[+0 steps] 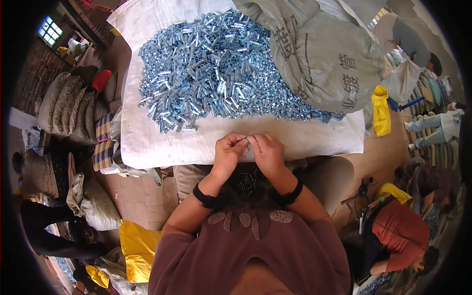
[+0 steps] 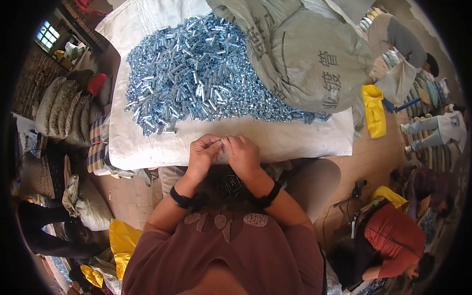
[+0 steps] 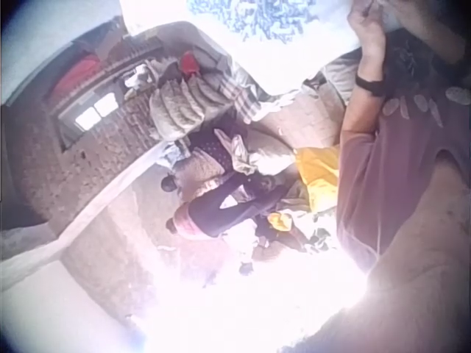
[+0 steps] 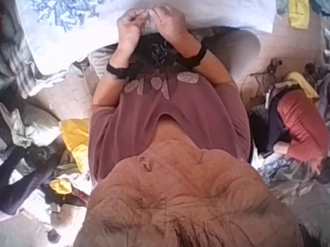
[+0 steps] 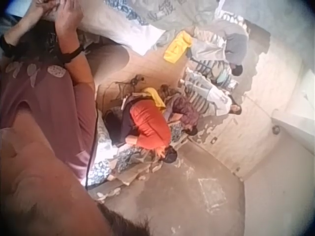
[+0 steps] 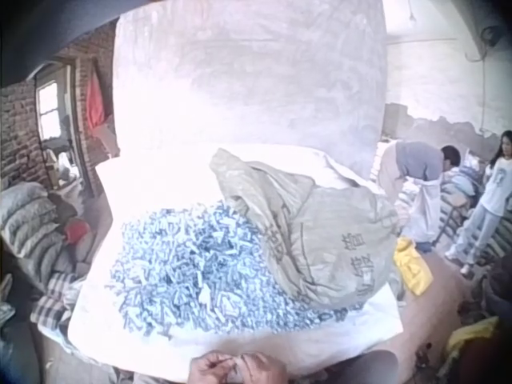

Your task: Sorting or assembling small blue metal tube components on a workspace.

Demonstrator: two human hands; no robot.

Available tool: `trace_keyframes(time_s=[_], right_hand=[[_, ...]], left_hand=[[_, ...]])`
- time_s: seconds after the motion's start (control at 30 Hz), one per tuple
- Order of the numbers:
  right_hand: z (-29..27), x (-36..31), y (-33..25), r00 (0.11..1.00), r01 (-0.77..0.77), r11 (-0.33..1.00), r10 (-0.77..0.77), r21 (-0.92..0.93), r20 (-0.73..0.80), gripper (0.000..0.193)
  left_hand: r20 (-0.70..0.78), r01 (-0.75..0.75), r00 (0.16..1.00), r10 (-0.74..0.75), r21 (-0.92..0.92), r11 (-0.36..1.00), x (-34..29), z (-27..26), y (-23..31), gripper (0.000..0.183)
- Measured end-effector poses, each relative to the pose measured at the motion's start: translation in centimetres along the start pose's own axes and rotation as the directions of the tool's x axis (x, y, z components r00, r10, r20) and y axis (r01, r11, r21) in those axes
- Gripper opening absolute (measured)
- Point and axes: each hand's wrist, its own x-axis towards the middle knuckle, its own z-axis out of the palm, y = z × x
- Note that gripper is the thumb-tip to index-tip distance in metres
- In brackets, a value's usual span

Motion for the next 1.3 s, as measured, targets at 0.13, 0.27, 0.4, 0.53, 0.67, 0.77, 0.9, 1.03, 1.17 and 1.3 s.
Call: trace_keyframes(time_s=[0.13, 0.27, 0.4, 0.53, 0.67, 0.77, 0.9, 1.03, 1.17, 1.3], right_hand=[[-0.6, 0.6, 1.2, 0.986, 0.055, 0.997, -0.045, -0.058, 0.163, 0.013], [-0.4, 2.6, 3.3, 0.999, 0.042, 0.968, -0.043, -0.246, -0.001, 0.017], [0.3, 4.2, 4.5, 0.993, 0.059, 0.913, -0.011, -0.403, 0.12, 0.017], [0.7, 4.5, 4.6, 0.993, 0.041, 0.927, 0.002, -0.373, 0.115, 0.015], [0.6, 4.6, 4.6, 0.993, -0.034, 0.96, 0.064, -0.277, 0.1, 0.012], [0.5, 4.2, 4.8, 0.984, -0.139, 0.968, 0.158, -0.209, 0.077, 0.015], [-0.5, 4.0, 4.2, 0.985, -0.171, 0.985, 0.172, -0.007, 0.011, 0.018], [-1.4, 3.8, 1.9, 0.864, -0.488, 0.694, 0.472, 0.529, 0.176, 0.017], [-2.7, 3.2, 1.0, 0.785, -0.589, 0.479, 0.531, 0.651, 0.319, 0.018], [-3.3, 2.3, -0.1, 0.77, -0.591, 0.386, 0.531, 0.708, 0.354, 0.019]], left_hand=[[0.036, 0.043, 0.998, -0.045, 0.046, 0.998, 0.7, -0.9, 0.8, 0.009], [0.356, -0.41, 0.904, 0.235, 0.577, 0.706, 2.5, -2.1, 2.7, 0.011], [0.432, -0.518, 0.781, 0.451, 0.852, 0.08, 6.7, -1.6, 5.7, 0.014], [0.444, -0.411, 0.813, 0.376, 0.896, -0.169, 9.6, -1.9, 5.1, 0.015], [0.444, -0.407, 0.837, 0.32, 0.896, -0.179, 10.3, -2.0, 5.6, 0.01], [0.467, -0.44, 0.809, 0.358, 0.884, -0.159, 10.4, -2.5, 5.5, 0.01], [0.412, -0.441, 0.82, 0.398, 0.897, -0.019, 8.4, -2.5, 5.4, 0.012], [0.289, -0.485, 0.867, 0.405, 0.675, 0.556, 5.1, -1.8, 3.6, 0.015], [0.225, -0.125, 0.969, 0.098, 0.108, 0.986, 1.9, -0.4, 3.0, 0.014], [0.204, -0.105, 0.974, 0.095, 0.041, 0.994, 0.4, 0.3, 1.9, 0.017]])
